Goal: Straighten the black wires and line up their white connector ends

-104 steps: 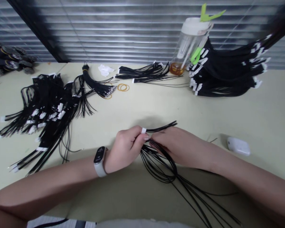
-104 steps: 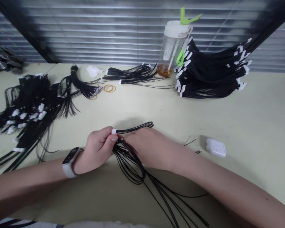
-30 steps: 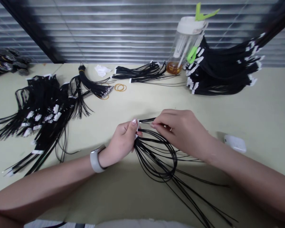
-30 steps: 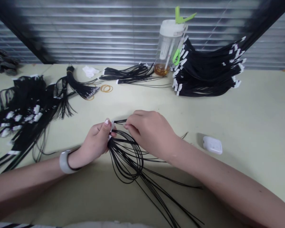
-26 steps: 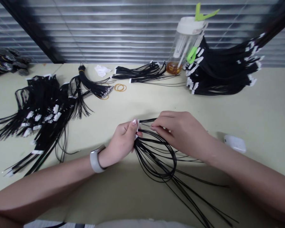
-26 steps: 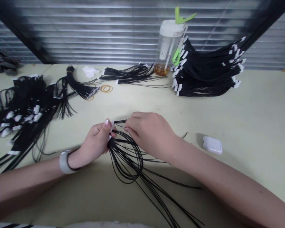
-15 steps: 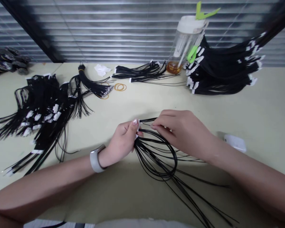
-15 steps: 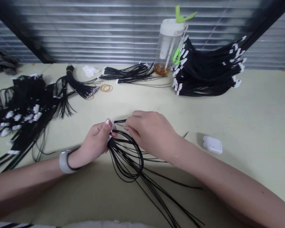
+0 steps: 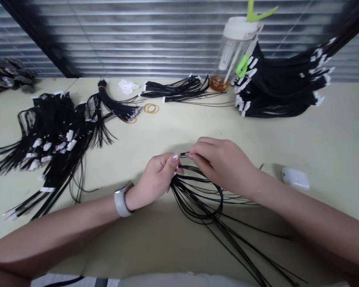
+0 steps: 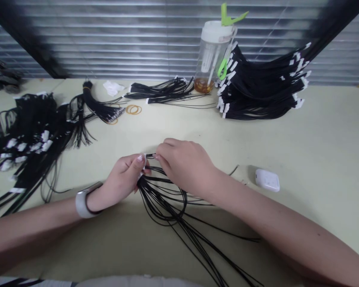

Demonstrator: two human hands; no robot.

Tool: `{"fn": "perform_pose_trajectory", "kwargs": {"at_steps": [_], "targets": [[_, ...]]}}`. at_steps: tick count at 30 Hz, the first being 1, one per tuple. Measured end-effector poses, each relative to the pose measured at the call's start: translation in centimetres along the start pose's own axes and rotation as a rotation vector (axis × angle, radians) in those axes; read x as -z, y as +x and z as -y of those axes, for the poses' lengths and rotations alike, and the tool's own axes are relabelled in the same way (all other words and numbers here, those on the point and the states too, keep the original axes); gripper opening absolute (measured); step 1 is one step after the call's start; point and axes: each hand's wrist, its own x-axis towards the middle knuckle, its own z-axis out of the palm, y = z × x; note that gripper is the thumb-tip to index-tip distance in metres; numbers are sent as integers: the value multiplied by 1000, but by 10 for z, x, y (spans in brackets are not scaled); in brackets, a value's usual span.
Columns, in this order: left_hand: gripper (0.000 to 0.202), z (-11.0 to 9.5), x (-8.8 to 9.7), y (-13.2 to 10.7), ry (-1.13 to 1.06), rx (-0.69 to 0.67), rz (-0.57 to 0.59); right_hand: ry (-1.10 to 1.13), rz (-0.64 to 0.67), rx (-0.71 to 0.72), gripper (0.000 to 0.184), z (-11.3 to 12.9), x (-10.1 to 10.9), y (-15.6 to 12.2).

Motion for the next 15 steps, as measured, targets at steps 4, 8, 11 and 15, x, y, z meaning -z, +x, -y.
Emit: {"fn": "perform_pose_trajectory", "kwargs": {"at_steps": [4, 8, 11, 15], "targets": [[44, 1, -2, 2, -40, 41, -47, 47, -4, 45, 21, -8, 7, 5], [44, 5, -3, 6, -157, 130, -128, -153, -72, 56, 21, -28, 16, 8], [41, 4, -3, 8, -205, 178, -178, -425, -193, 48, 30, -41, 18, 9], [41, 1, -2, 10, -296, 262, -235, -492, -230, 73, 33, -36, 29, 2]]}}
